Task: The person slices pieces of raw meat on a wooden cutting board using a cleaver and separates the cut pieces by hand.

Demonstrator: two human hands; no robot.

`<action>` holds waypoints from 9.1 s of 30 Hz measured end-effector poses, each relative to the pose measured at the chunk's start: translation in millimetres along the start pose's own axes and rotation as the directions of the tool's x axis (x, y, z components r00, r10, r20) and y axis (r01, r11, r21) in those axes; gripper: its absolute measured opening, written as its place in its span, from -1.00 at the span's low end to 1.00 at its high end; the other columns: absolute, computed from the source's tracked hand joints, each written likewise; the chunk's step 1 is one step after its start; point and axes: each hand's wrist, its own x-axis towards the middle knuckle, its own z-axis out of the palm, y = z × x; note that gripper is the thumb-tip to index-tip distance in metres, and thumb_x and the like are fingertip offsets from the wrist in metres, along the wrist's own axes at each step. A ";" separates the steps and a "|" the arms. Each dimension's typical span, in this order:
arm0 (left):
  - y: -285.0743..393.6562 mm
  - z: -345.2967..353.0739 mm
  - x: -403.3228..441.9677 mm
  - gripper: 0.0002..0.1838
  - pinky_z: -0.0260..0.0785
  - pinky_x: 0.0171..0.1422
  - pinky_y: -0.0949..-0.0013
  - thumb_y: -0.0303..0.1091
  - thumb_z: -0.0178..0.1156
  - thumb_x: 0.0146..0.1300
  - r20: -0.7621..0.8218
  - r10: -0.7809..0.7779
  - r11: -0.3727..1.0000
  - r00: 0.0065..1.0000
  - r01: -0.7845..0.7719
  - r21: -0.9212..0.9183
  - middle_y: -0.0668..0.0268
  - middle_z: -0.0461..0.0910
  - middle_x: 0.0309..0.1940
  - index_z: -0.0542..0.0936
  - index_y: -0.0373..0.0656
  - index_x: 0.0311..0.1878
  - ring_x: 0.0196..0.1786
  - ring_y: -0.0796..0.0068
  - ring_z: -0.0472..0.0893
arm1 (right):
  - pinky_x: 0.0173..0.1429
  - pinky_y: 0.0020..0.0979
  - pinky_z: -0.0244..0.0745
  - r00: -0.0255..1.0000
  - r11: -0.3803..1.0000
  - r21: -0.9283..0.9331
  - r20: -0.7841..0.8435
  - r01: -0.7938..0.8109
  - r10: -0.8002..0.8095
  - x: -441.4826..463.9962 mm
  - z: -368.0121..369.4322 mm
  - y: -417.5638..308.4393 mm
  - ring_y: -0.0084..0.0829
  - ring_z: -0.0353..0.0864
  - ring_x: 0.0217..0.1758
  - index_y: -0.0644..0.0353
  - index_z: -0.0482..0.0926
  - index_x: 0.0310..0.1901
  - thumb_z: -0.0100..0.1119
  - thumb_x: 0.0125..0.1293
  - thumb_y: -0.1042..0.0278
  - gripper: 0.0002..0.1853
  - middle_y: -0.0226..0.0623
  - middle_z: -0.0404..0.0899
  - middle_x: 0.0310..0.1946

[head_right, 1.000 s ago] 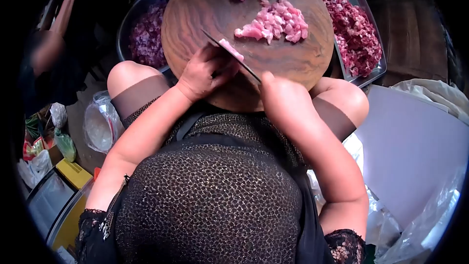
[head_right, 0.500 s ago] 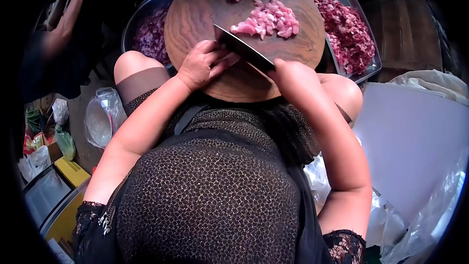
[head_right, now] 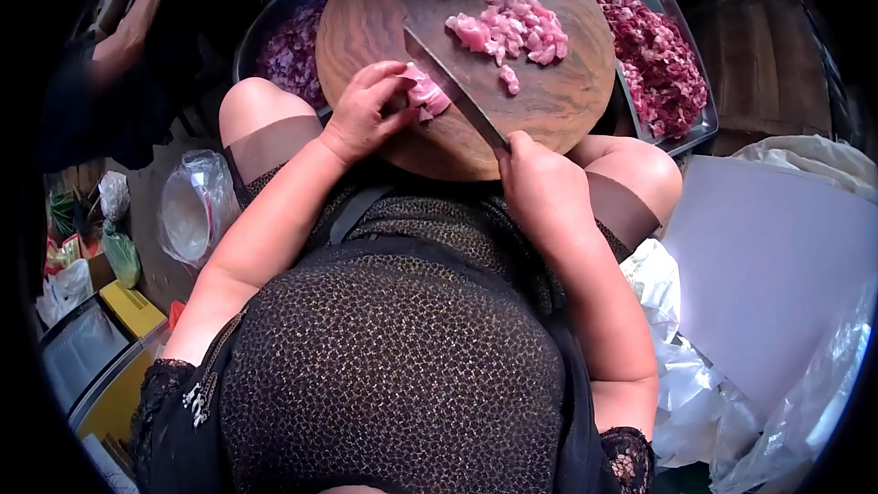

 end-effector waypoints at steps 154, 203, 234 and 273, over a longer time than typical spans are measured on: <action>34.3 44.8 65.3 -0.88 0.52 -0.08 0.43 -0.39 0.34 0.26 0.524 -0.579 0.531 0.624 0.777 -0.338 0.31 0.67 -0.18 0.66 -0.25 -0.26 -0.09 0.54 0.64 | -0.45 -0.26 0.53 0.978 0.723 0.660 0.175 -0.204 0.116 104.9 -2.2 89.3 -0.32 0.56 -0.67 0.38 0.53 -0.09 0.13 0.34 0.29 -0.71 -0.15 0.56 -0.60; 32.8 15.5 88.3 -0.82 0.52 -0.05 0.35 -0.41 0.35 0.18 0.218 -0.227 0.968 0.949 0.196 0.154 0.20 0.58 -0.26 0.69 -0.16 -0.14 -0.18 0.32 0.66 | -0.45 -0.27 0.52 0.956 0.763 0.592 0.267 -0.261 0.120 100.3 -7.6 92.2 -0.35 0.57 -0.63 0.32 0.52 0.06 0.12 0.35 0.30 -0.66 -0.18 0.59 -0.57; -21.9 6.0 102.9 -0.66 0.49 -0.22 0.51 -0.18 0.34 0.27 0.359 -0.699 0.678 0.618 0.733 0.057 0.29 0.72 -0.30 0.70 -0.25 -0.04 -0.33 0.66 0.61 | -0.52 -0.34 0.43 0.938 0.713 0.627 0.321 -0.313 0.129 103.6 -4.8 91.5 -0.49 0.47 -0.65 0.34 0.46 -0.13 0.11 0.38 0.32 -0.78 -0.34 0.45 -0.59; -8.4 42.8 59.5 -0.53 0.39 0.32 0.14 -0.36 0.41 -0.01 -0.034 0.030 1.000 0.999 -0.030 0.006 0.26 0.62 0.04 0.65 -0.07 0.06 0.19 0.10 0.53 | -0.35 -0.11 0.61 0.973 0.972 -0.166 0.186 0.169 -0.137 90.4 -14.6 6.7 -0.08 0.70 -0.41 0.25 0.43 -0.31 0.00 0.23 0.52 -0.97 -0.06 0.64 -0.49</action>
